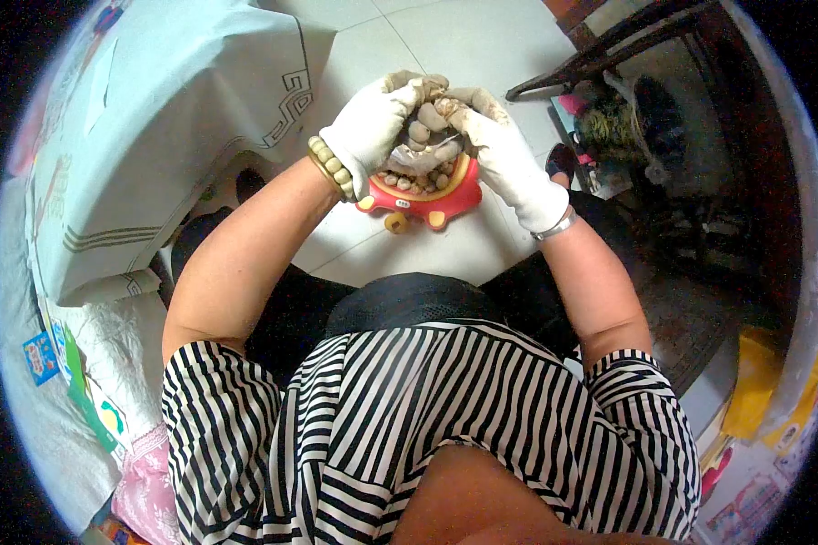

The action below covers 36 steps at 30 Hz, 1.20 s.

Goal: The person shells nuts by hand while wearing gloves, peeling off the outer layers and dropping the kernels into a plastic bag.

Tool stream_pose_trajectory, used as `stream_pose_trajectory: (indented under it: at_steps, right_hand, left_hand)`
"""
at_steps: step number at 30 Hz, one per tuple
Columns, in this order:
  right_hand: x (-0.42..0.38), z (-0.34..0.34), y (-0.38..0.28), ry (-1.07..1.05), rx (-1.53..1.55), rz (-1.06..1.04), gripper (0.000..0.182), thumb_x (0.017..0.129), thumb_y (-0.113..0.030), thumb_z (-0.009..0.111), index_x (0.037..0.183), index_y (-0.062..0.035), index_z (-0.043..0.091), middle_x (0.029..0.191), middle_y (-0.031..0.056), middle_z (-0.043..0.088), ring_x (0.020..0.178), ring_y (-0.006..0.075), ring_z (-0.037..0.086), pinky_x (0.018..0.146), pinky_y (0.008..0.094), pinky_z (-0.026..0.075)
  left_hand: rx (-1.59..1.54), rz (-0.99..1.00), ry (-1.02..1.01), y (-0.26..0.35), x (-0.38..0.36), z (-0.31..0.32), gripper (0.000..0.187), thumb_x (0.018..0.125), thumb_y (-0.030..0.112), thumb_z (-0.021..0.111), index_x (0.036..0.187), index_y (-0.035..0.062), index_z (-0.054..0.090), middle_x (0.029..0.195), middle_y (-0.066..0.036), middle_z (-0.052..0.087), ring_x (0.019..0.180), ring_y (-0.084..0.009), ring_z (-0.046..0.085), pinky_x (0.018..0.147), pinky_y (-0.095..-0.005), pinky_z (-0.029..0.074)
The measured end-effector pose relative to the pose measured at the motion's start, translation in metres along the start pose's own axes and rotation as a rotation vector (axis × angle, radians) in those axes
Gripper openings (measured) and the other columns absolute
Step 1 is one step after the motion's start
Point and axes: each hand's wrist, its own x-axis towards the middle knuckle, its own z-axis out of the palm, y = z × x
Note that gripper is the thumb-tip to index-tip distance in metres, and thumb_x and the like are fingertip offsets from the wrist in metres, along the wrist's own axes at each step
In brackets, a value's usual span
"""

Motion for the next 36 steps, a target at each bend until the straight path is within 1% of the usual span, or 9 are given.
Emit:
stream_pose_trajectory:
  at_steps: [1,3,5,8,13,16,21,27,36]
  right_hand:
    - [0.000,0.001,0.000,0.008,0.022,-0.013,0.029,0.092,-0.022,0.054,0.113,-0.0022,0.049,0.096,0.0084,0.060,0.078,0.0121,0.061,0.068,0.0229,0.051]
    - [0.001,0.002,0.000,0.007,0.052,-0.019,0.028,0.092,-0.022,0.054,0.112,-0.0021,0.049,0.096,0.0079,0.060,0.078,0.0121,0.061,0.069,0.0232,0.051]
    - [0.003,0.003,-0.002,0.004,0.081,-0.024,0.027,0.093,-0.021,0.054,0.111,-0.0020,0.050,0.096,0.0075,0.060,0.078,0.0120,0.060,0.069,0.0235,0.051]
    - [0.007,0.002,0.000,0.048,-0.225,0.030,0.031,0.093,-0.023,0.053,0.113,-0.0004,0.052,0.101,0.0060,0.059,0.092,0.0104,0.055,0.082,0.0238,0.046]
    - [0.015,-0.004,0.017,-0.020,-0.103,-0.059,0.031,0.094,-0.024,0.050,0.114,0.0008,0.051,0.104,0.0060,0.058,0.095,0.0110,0.054,0.084,0.0240,0.046]
    - [0.013,-0.006,0.018,-0.026,-0.032,-0.048,0.031,0.095,-0.023,0.050,0.115,0.0012,0.051,0.107,0.0066,0.059,0.099,0.0123,0.055,0.087,0.0249,0.046]
    - [0.016,-0.006,0.019,0.033,0.009,-0.026,0.027,0.095,-0.020,0.048,0.113,-0.0006,0.053,0.106,0.0058,0.059,0.096,0.0119,0.056,0.085,0.0253,0.047]
    - [0.017,-0.013,0.018,-0.051,0.107,-0.020,0.025,0.095,-0.021,0.048,0.111,-0.0021,0.054,0.104,0.0052,0.060,0.093,0.0116,0.057,0.083,0.0249,0.048]
    - [0.019,-0.007,0.012,-0.081,0.040,0.085,0.032,0.097,-0.023,0.046,0.116,0.0007,0.052,0.109,0.0081,0.060,0.095,0.0128,0.059,0.084,0.0262,0.049]
  left_hand:
    - [-0.086,-0.034,0.037,0.002,-0.001,0.002,0.026,0.094,0.018,0.048,0.112,0.0008,0.055,0.099,-0.009,0.061,0.087,-0.0130,0.060,0.075,-0.0240,0.051]
    - [-0.171,-0.068,0.074,0.002,-0.001,0.002,0.024,0.094,0.017,0.049,0.110,0.0013,0.056,0.097,-0.009,0.062,0.084,-0.0127,0.061,0.073,-0.0242,0.052]
    - [0.050,-0.020,0.110,-0.001,0.002,-0.002,0.022,0.092,0.016,0.051,0.107,0.0011,0.056,0.092,-0.007,0.062,0.075,-0.0108,0.059,0.065,-0.0235,0.051]
    - [0.398,0.103,0.154,-0.006,0.000,0.000,0.023,0.092,0.017,0.052,0.107,0.0003,0.055,0.087,-0.005,0.061,0.067,-0.0082,0.056,0.059,-0.0223,0.048]
    - [0.325,-0.003,0.124,-0.015,0.002,-0.009,0.026,0.093,0.021,0.052,0.110,0.0006,0.053,0.094,-0.005,0.061,0.080,-0.0099,0.057,0.072,-0.0243,0.048]
    - [0.439,0.139,0.113,-0.019,0.005,-0.013,0.028,0.094,0.021,0.050,0.112,0.0004,0.051,0.098,-0.006,0.061,0.085,-0.0122,0.059,0.075,-0.0255,0.050]
    - [0.188,0.067,0.030,-0.015,0.001,-0.011,0.026,0.096,0.020,0.045,0.113,0.0007,0.051,0.104,-0.010,0.061,0.095,-0.0170,0.061,0.084,-0.0301,0.051]
    - [-0.098,-0.081,0.088,-0.013,0.002,-0.008,0.023,0.097,0.019,0.043,0.109,0.0021,0.052,0.100,-0.011,0.062,0.086,-0.0196,0.064,0.080,-0.0337,0.054]
    - [0.082,-0.110,0.108,-0.017,0.008,-0.020,0.030,0.098,0.025,0.038,0.108,0.0013,0.054,0.097,-0.011,0.063,0.081,-0.0201,0.065,0.078,-0.0336,0.055]
